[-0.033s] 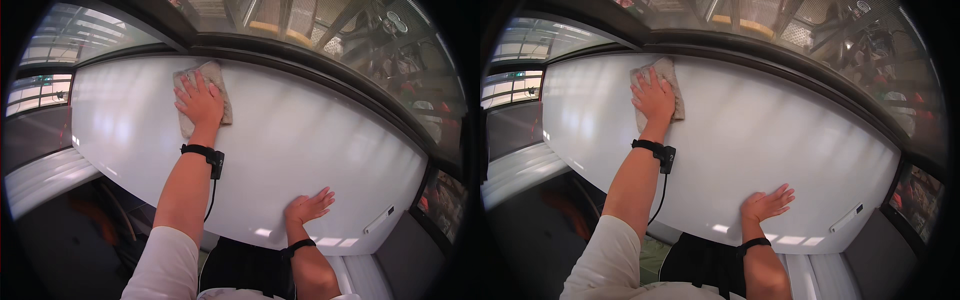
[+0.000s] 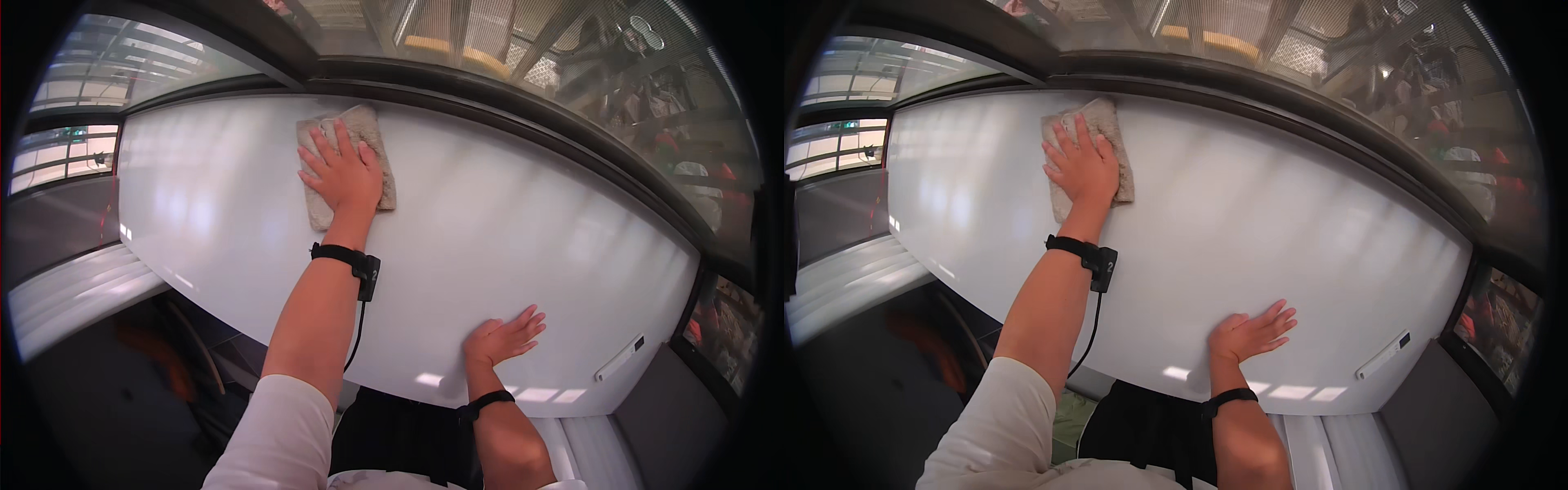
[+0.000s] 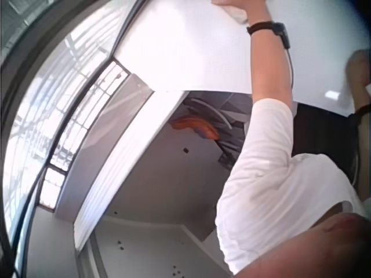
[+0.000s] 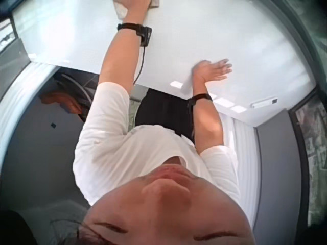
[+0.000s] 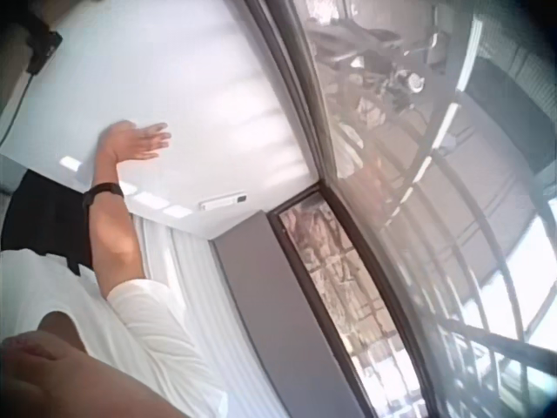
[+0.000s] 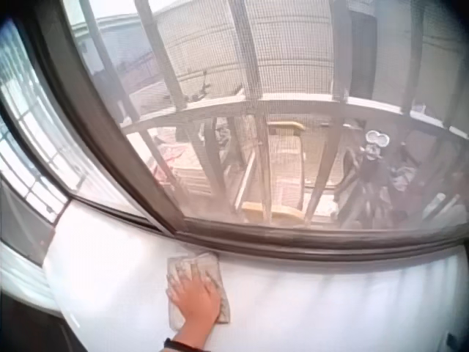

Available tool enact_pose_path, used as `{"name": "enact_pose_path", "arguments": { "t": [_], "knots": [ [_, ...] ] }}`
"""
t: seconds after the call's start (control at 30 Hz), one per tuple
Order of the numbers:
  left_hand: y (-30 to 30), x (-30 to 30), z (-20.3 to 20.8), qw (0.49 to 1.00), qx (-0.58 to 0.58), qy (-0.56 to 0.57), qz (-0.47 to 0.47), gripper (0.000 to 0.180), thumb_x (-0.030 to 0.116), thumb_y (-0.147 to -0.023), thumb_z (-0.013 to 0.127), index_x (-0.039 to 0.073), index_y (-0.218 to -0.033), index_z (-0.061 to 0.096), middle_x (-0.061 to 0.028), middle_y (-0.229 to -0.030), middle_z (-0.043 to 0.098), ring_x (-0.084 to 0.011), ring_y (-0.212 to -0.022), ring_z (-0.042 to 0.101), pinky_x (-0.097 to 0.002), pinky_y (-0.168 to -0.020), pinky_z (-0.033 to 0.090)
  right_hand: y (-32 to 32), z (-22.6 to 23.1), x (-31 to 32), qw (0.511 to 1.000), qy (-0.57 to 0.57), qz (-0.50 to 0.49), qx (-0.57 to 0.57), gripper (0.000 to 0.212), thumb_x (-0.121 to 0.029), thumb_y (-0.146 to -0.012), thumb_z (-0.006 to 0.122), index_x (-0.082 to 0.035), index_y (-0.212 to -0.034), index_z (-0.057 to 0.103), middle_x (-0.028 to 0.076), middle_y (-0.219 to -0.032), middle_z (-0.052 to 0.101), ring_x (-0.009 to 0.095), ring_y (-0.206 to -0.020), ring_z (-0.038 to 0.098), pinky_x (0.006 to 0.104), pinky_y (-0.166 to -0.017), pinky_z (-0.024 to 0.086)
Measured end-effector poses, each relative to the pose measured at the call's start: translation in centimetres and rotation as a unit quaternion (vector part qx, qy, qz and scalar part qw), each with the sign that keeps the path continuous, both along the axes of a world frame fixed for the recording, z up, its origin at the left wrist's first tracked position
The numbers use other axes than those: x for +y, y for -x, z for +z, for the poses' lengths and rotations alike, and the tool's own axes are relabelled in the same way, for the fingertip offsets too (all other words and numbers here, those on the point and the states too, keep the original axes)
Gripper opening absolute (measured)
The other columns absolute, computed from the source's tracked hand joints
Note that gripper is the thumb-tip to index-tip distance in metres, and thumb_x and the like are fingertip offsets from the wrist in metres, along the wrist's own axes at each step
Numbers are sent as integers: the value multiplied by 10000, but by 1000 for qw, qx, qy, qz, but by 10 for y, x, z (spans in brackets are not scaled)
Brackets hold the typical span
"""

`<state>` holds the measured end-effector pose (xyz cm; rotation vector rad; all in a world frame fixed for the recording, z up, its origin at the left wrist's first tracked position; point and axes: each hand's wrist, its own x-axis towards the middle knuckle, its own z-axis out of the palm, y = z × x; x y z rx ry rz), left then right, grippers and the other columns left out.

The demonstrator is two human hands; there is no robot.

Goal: The person attaches a gold knob to a grey nightstand drawer by hand, wipes the inside and outside of the drawer with a white cloth, and then wipes a white tabletop near a large window.

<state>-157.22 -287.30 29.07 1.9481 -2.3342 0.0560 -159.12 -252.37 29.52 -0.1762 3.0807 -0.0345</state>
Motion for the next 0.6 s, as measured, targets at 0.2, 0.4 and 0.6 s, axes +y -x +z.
{"name": "enact_pose_path", "arguments": {
  "t": [0.2,0.4,0.6],
  "knots": [
    [105,139,30,956,105,-71,-264,668,457,-943,437,181,-1537,309,-161,-1609,168,-468,-1462,103,-684,-1121,80,-12,2,-12,1000,-12,15,-12,786,-194,-848,465,-82,-1559,148,165,-1622,122,372,-1508,68,558,-1194,66],
    [156,190,36,898,187,-146,-371,731,529,-939,437,144,-1543,291,-175,-1624,119,-472,-1472,55,-687,-1125,56,-3,-14,7,996,-73,19,40,788,-297,-891,484,-113,-1569,129,135,-1630,121,352,-1513,60,530,-1202,68],
    [143,176,21,887,192,-135,-397,703,516,-962,415,147,-1546,286,-171,-1628,105,-466,-1476,40,-688,-1128,71,-9,-5,-4,999,-19,21,19,743,-256,-891,432,-84,-1562,160,169,-1623,129,367,-1511,68,555,-1191,38]
  ]
}}
